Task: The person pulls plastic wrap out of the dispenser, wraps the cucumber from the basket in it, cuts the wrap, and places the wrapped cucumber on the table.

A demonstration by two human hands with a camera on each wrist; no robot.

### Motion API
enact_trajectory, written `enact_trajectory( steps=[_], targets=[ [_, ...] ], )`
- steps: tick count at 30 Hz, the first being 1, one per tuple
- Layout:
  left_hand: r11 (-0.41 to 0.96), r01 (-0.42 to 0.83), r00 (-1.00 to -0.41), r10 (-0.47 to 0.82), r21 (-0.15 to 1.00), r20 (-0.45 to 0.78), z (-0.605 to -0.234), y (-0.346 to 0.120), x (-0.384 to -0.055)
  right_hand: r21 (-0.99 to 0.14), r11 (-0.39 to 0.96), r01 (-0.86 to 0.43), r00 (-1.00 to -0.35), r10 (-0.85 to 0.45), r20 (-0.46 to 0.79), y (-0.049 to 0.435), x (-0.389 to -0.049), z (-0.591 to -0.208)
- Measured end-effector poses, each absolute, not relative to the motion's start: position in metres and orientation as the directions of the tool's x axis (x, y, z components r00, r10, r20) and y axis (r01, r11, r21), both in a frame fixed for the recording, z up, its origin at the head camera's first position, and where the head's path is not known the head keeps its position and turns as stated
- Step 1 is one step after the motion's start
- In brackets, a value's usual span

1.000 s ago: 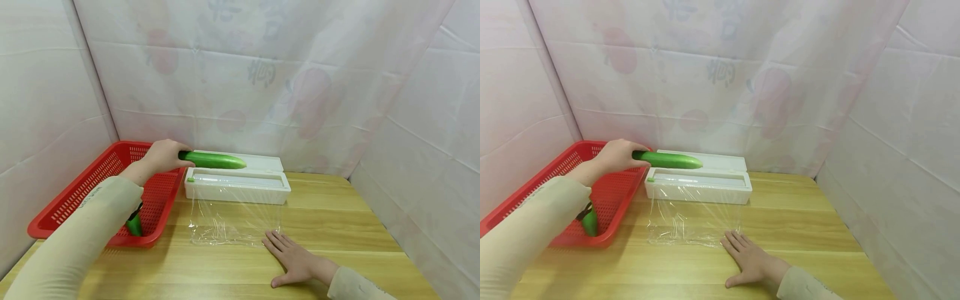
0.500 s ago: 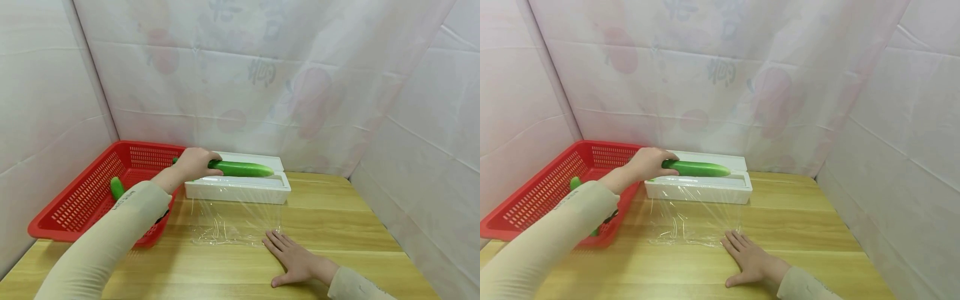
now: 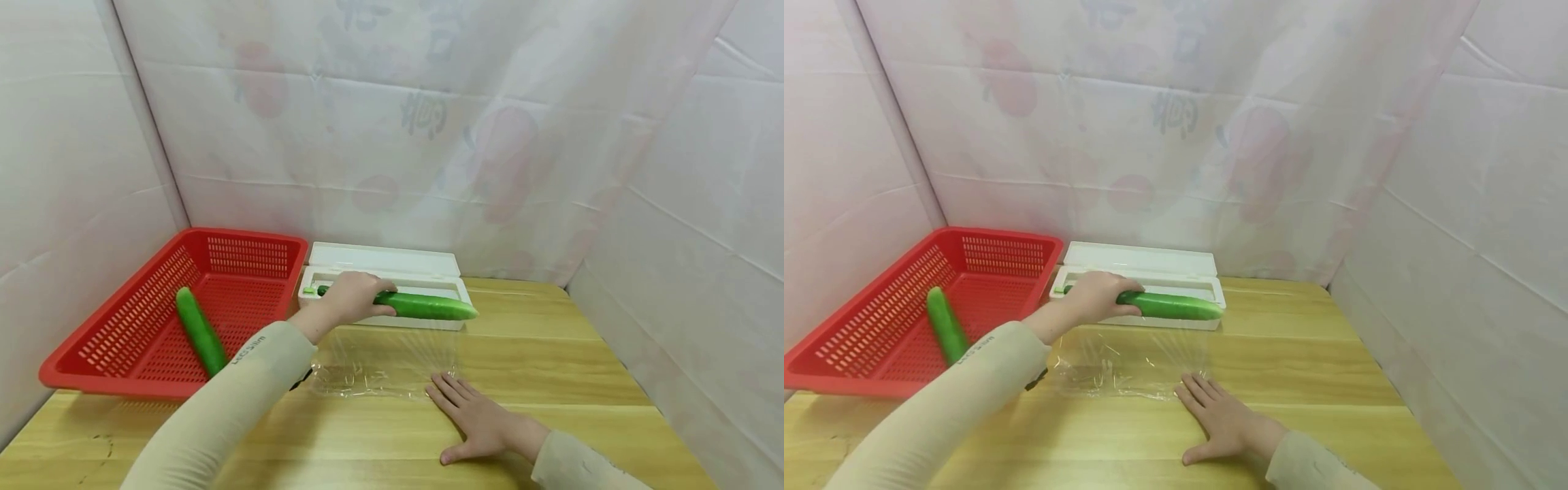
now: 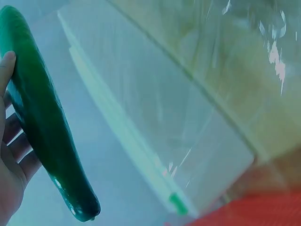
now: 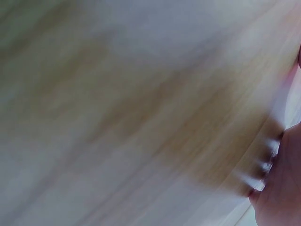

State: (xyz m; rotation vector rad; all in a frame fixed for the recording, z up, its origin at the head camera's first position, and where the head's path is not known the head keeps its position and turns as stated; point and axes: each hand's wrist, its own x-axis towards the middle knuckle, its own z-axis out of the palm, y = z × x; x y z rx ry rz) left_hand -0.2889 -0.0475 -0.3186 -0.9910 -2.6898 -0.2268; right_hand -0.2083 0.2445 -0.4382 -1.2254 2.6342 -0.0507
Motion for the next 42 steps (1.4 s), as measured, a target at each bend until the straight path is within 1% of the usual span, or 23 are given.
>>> enact_trajectory(
  steps=[4,5,13,16,19,22,25,32,35,38,40,42],
  targets=[
    [0.742,0.663,-0.731,0.616,0.095,0.294,-0.333,-0.043,-0.289,-0.107,0.644,-0.758,-0.618,-0.761,-0.198,0.244,-0.209,-0.437],
    [0.736,0.67,-0.723,0.62,0.093,0.304,-0.342,-0.043,-0.294,-0.107,0.642,-0.759,-0.617,-0.762,-0.198,0.243,-0.209,-0.437],
    [0.785,0.599,-0.796,0.564,0.155,0.22,-0.366,-0.042,-0.291,-0.1,0.641,-0.761,-0.618,-0.763,-0.19,0.244,-0.209,-0.437],
    [0.787,0.597,-0.797,0.56,0.154,0.228,-0.378,-0.043,-0.293,-0.101,0.642,-0.76,-0.619,-0.763,-0.187,0.244,-0.209,-0.437],
    [0.788,0.603,-0.788,0.568,0.119,0.237,-0.388,-0.044,-0.292,-0.09,0.64,-0.763,-0.619,-0.763,-0.188,0.243,-0.209,-0.436],
    [0.785,0.616,-0.77,0.584,0.062,0.255,-0.395,-0.044,-0.29,-0.075,0.64,-0.765,-0.619,-0.762,-0.192,0.242,-0.209,-0.436],
    [0.779,0.627,-0.756,0.599,0.03,0.262,-0.402,-0.043,-0.288,-0.066,0.641,-0.765,-0.621,-0.76,-0.19,0.242,-0.209,-0.435],
    [0.729,0.684,-0.695,0.656,-0.008,0.295,-0.412,-0.043,-0.283,-0.042,0.633,-0.773,-0.617,-0.766,-0.181,0.242,-0.209,-0.435],
    [0.722,0.692,-0.685,0.662,-0.013,0.305,-0.415,-0.042,-0.282,-0.055,0.639,-0.768,-0.619,-0.761,-0.194,0.242,-0.209,-0.436],
    [0.712,0.702,-0.676,0.68,-0.032,0.286,-0.417,-0.041,-0.281,-0.068,0.651,-0.756,-0.627,-0.75,-0.213,0.242,-0.21,-0.436],
    [0.689,0.72,-0.649,0.711,-0.083,0.271,-0.418,-0.041,-0.279,-0.079,0.664,-0.743,-0.634,-0.737,-0.232,0.242,-0.21,-0.435],
    [0.655,0.736,-0.608,0.751,-0.173,0.256,-0.419,-0.041,-0.277,-0.092,0.676,-0.731,-0.641,-0.726,-0.249,0.242,-0.21,-0.434]
  ],
)
